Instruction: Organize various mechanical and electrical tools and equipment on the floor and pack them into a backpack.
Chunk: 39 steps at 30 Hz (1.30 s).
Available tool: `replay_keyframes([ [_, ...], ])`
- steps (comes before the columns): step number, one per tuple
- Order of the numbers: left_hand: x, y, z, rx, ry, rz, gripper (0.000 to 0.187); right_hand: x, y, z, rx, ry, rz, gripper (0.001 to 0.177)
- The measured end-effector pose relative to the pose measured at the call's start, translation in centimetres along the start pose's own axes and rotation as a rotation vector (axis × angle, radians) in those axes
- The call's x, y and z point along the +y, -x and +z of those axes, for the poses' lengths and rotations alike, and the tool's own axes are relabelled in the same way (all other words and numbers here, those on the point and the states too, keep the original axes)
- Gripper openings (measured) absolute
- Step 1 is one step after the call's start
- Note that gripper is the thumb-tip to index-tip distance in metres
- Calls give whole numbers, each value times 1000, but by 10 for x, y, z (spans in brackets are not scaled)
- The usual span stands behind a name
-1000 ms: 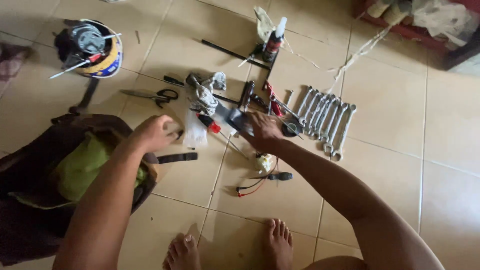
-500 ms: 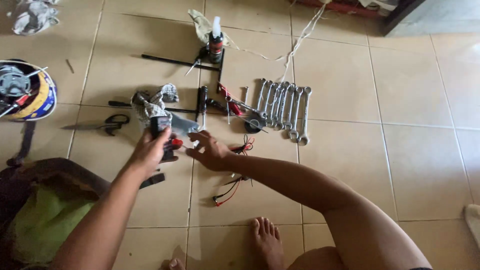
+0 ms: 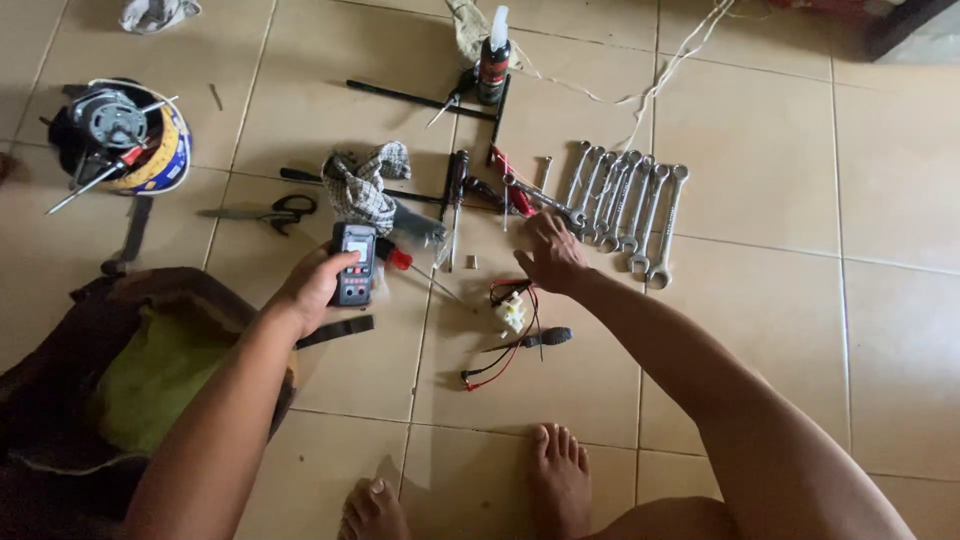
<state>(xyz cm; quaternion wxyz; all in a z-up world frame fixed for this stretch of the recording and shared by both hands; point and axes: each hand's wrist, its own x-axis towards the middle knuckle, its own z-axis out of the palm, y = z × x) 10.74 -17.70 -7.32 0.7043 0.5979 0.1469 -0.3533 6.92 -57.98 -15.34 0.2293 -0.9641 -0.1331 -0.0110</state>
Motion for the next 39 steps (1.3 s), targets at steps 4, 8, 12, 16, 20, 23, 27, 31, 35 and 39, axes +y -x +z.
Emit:
replay_keyframes([
  [4, -8, -6, -11, 32, -111, -1, 30, 2, -4, 0, 20, 8, 107, 70],
  [8, -19, -14, -20, 20, -159, 42, 31, 9, -23, -5, -46, 42, 231, 76],
  [12, -16, -1, -14, 38, -128, -22, 31, 26, -45, -3, -48, 54, 326, 70],
  [16, -32, -2, -25, 44, -134, -83, 28, 22, -61, -7, -95, 122, 357, 52],
  [20, -60, -14, -45, 34, -193, -136, 26, 43, -70, 8, -150, 264, 239, 40],
  [23, -80, -24, -66, 1, -212, -132, 29, 51, -76, 7, -145, 211, 184, 30],
  [27, -75, -21, -66, -7, -219, -127, 32, 43, -89, -11, -151, 86, 259, 23],
  [31, -79, -21, -65, 51, -233, -147, 32, 72, -91, 10, -63, 50, 369, 24],
  [35, -97, -32, -79, 18, -322, -129, 33, 95, -98, 29, 51, -112, 552, 20],
  [39, -96, -24, -75, 14, -358, -108, 32, 89, -113, 34, 103, -203, 615, 21],
])
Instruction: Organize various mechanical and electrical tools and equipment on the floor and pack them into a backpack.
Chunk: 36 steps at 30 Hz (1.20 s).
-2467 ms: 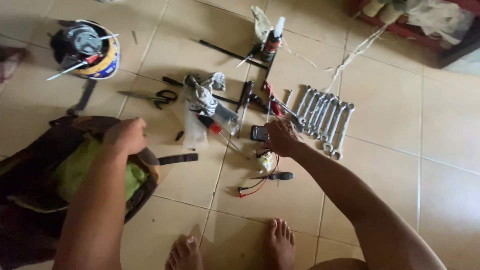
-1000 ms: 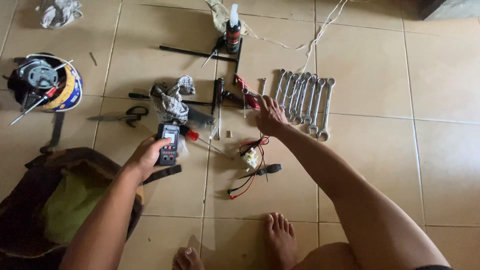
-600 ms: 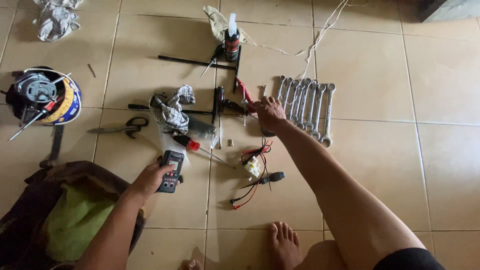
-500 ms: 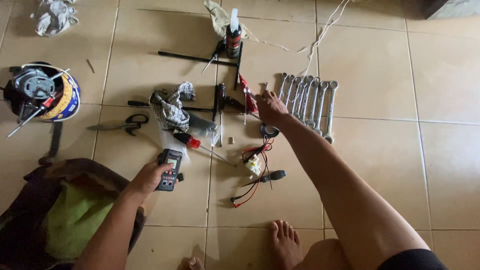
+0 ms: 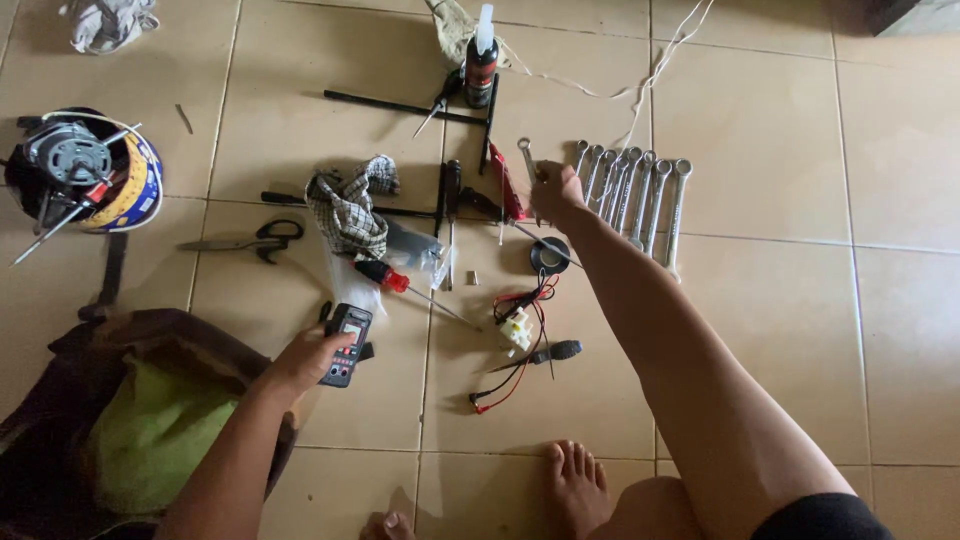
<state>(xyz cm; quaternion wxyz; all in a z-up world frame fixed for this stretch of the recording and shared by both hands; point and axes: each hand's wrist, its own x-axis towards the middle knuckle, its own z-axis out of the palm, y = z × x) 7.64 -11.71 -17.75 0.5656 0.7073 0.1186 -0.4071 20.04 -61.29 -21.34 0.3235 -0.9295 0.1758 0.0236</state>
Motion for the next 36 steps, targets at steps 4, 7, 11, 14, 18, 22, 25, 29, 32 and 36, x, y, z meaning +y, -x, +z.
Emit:
replay_keyframes([
  [4, 16, 12, 4, 46, -97, -110, 34, -6, -5, 5, 108, -92, 42, 33],
  [7, 15, 16, 2, 53, -76, -136, 33, -6, -1, 6, 159, -30, 18, 30],
  [11, 5, 16, -4, 80, -66, -140, 35, -8, 10, 3, 135, 118, -56, 20],
  [14, 0, 14, -5, 102, -61, -182, 32, -36, 34, -17, 85, 326, -175, 22],
  [18, 0, 14, -5, 79, -28, -117, 29, -60, 44, -14, 53, 386, -247, 32],
  [22, 20, 27, 4, 75, -41, -116, 30, -66, 51, 6, -60, 316, -135, 36],
  [25, 17, 27, 4, 63, -83, -66, 34, -73, 60, 10, -66, 266, -126, 36],
  [29, -1, 17, 1, 49, -196, 0, 37, -82, 78, 0, -147, 109, -67, 33],
  [32, -18, 8, -6, 51, -324, 68, 39, -81, 89, 1, -172, 38, -88, 32],
  [36, 13, 23, 0, 90, -377, -57, 36, -67, 96, 14, -123, -15, -198, 31],
])
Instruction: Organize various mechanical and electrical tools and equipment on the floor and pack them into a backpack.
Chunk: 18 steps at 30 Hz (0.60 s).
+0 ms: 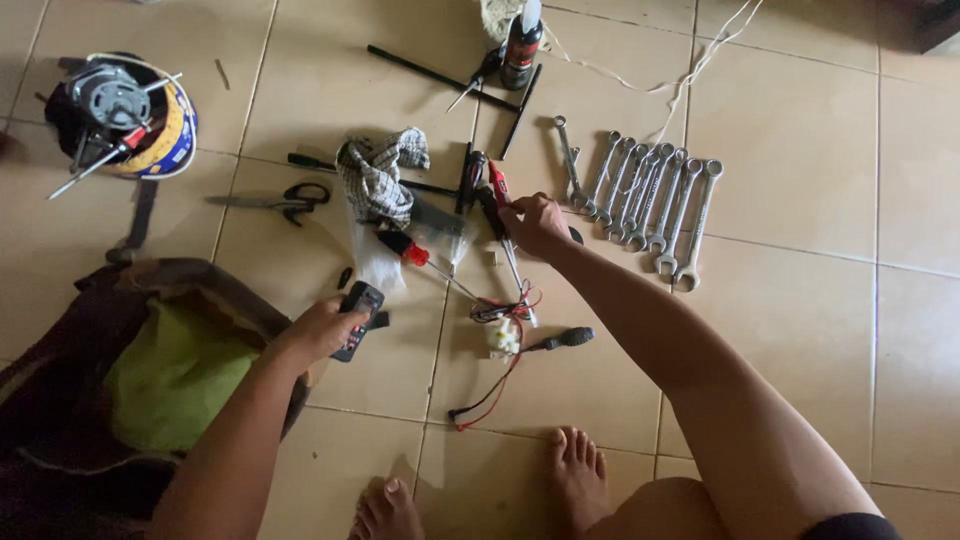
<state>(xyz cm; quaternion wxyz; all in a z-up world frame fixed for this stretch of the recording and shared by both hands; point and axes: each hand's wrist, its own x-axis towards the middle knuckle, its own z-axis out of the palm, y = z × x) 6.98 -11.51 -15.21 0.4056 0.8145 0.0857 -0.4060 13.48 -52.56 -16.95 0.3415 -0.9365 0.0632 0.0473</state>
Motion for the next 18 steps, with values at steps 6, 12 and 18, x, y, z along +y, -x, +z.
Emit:
replay_keyframes([
  [6, 2, 3, -3, 30, -39, 73, 34, -7, 17, 1, -141, 94, -70, 51],
  [12, 12, 18, -5, 22, -22, 44, 30, -7, 24, -9, -193, 78, -47, 64],
  [18, 22, 34, -9, 12, -42, 60, 34, 31, 21, 21, -242, -68, -16, 62],
])
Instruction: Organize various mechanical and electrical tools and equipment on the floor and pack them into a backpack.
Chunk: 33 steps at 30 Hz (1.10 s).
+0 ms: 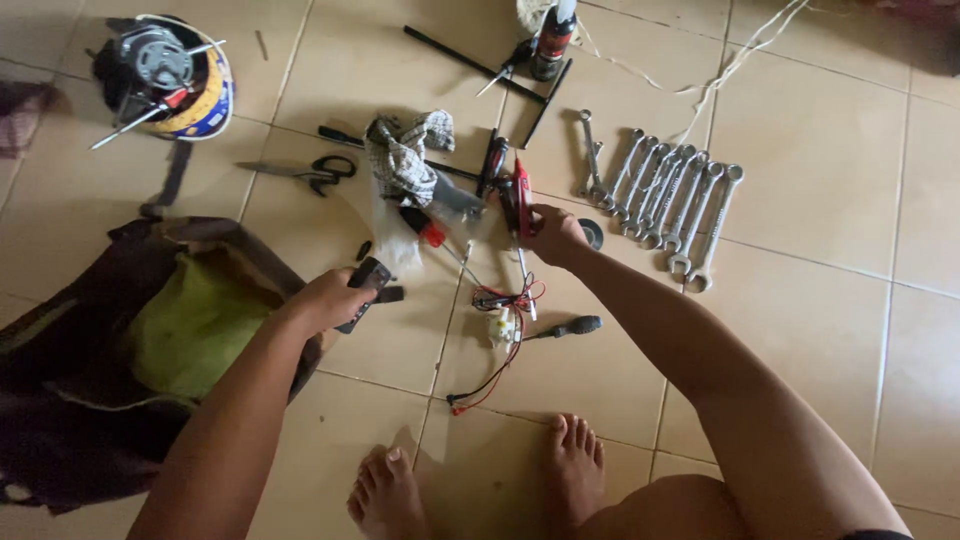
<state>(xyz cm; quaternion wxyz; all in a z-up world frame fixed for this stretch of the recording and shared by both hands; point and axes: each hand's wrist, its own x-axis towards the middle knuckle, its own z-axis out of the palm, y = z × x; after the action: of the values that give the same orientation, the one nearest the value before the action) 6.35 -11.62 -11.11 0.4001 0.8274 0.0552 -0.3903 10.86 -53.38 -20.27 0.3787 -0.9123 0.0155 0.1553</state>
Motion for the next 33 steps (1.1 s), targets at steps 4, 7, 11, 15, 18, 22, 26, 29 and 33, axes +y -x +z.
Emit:
replay_keyframes([
  [4, -11, -8, 0, 145, -271, 32, 37, -3, 4, 3, 67, -27, 104, 61],
  [7, -28, -25, 2, 294, -433, 107, 39, -13, 11, 7, 123, 34, 115, 52],
  [11, -6, -13, -7, 431, -406, -23, 38, 4, 6, 28, 305, 175, -62, 38],
  [15, -11, -25, -21, 468, -434, -55, 42, 2, 9, 28, 330, 109, -8, 38],
  [18, -20, -38, -31, 548, -387, -29, 51, -10, 17, 21, 320, -28, 92, 43],
  [22, -32, -51, -40, 619, -333, -55, 49, -13, 16, 16, 306, -355, 159, 37],
  [26, -54, -76, -42, 637, -270, -84, 44, -11, 16, -1, 307, -412, 224, 30],
  [29, -64, -86, -39, 687, -258, -61, 54, -23, 19, -17, 348, -271, 278, 32],
  [33, -71, -95, -38, 683, -331, -66, 50, -2, 13, -10, 392, -198, 284, 29],
])
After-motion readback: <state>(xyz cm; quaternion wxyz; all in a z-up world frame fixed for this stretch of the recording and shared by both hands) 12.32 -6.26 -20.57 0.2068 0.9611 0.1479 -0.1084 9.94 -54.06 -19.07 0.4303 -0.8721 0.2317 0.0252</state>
